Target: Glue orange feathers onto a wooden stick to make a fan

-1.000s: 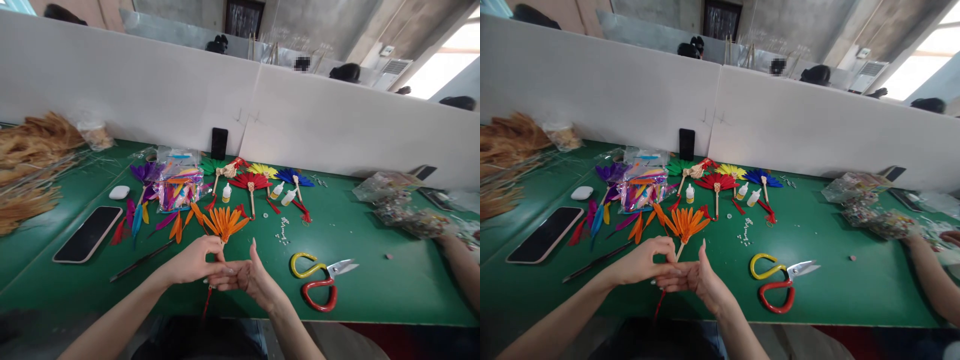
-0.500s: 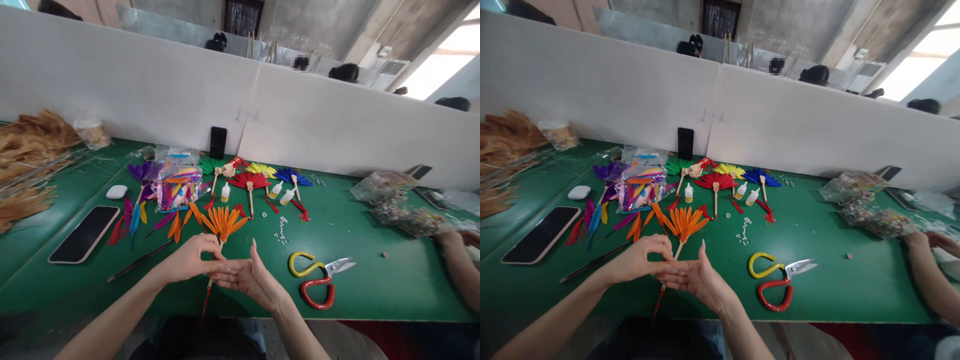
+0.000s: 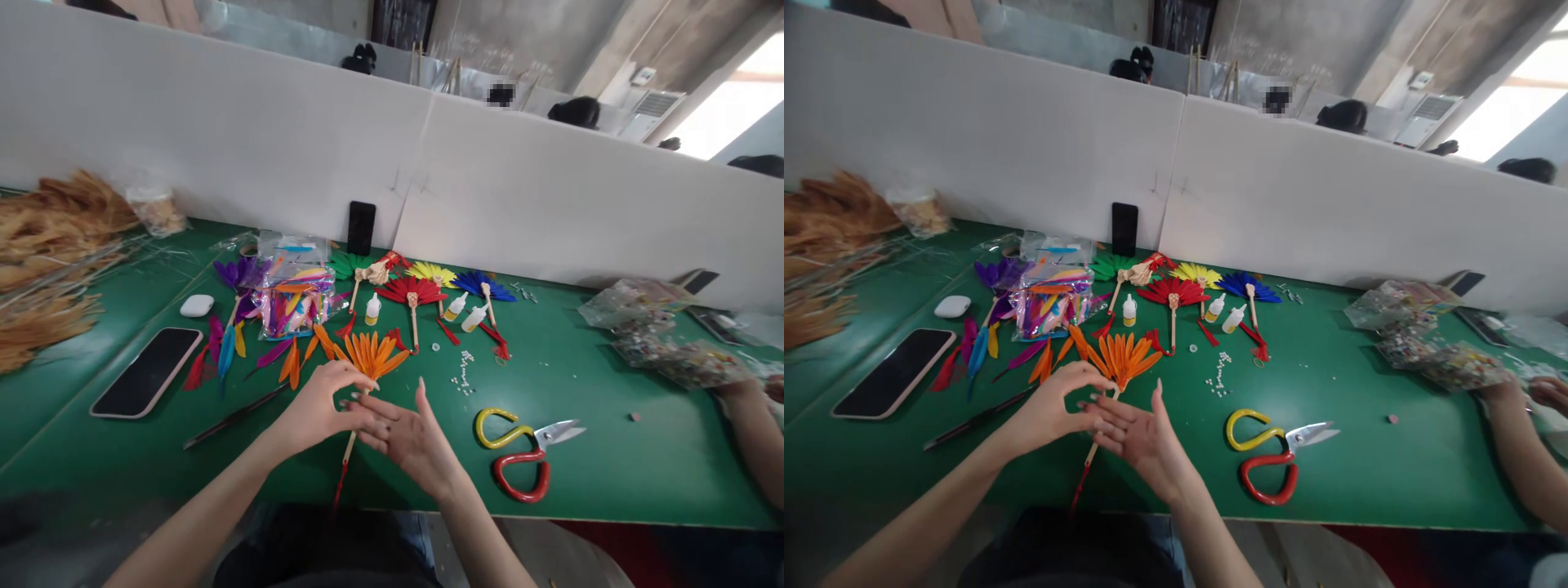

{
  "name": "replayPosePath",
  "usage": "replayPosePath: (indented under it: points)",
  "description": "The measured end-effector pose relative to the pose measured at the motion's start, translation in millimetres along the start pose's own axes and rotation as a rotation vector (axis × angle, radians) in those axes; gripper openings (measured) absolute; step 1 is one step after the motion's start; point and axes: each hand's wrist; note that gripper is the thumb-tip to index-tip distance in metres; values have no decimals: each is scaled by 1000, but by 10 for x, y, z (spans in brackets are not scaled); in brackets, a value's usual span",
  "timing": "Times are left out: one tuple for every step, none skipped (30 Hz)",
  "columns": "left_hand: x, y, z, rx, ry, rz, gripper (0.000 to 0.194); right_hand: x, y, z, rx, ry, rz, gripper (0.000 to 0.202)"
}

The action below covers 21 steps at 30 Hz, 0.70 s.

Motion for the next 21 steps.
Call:
replayPosePath:
  points:
    - [16,23,23,30,-8,-37,30,10,8,27,-25,18,7,82]
    - [35,43,47,51,-10,-77,32,20,17,50,-50,28,15,80]
    - [54,57,71,62,-8,-116,33,28,25,68,-73,30,23,78]
    - [74,63,95,65,0,-144,32,35,32,79,-95,27,31,76]
    - [93,62,118,65,13,-164,30,40,36,85,-115,23,40,75]
    - [112,53,139,66,30,-178,27,42,38,87,-132,20,48,75]
    - [128,38,158,69,47,-187,24,43,36,86,-146,18,55,75]
    - [141,20,174,74,60,-190,23,43,32,83,-157,16,62,75]
    - [152,2,185,81,66,-190,23,42,27,78,-163,13,67,75]
    - [159,-14,191,88,65,-192,23,40,22,73,-166,10,71,75]
    - [163,-27,192,91,55,-190,22,39,16,68,-166,4,72,75]
    - [163,-33,188,90,41,-180,22,38,12,63,-164,-2,71,75]
    - [160,-35,179,85,25,-164,22,36,8,57,-158,-9,68,75]
    - [153,-31,167,76,8,-143,21,34,5,52,-148,-16,64,76]
    - [142,-25,152,67,-7,-115,21,32,3,47,-133,-24,59,76]
    - [128,-17,135,61,-20,-80,20,30,1,43,-115,-33,55,77]
    - [111,-9,118,62,-28,-43,18,27,1,38,-94,-35,49,78]
    - [94,-3,102,69,-28,-14,16,25,2,33,-72,-33,44,78]
    - [76,0,87,81,-21,6,15,24,5,27,-50,-26,38,79]
    - [60,1,73,92,-9,15,15,23,10,20,-28,-16,35,79]
    - [45,0,61,100,5,18,15,22,18,11,-5,-4,30,79]
Point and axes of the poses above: each hand's wrist, its own x-axis away from the middle knuckle, its own y-axis out of the back of the hand, z = x × y, and after that the axes turned 1 degree about -y, right-handed
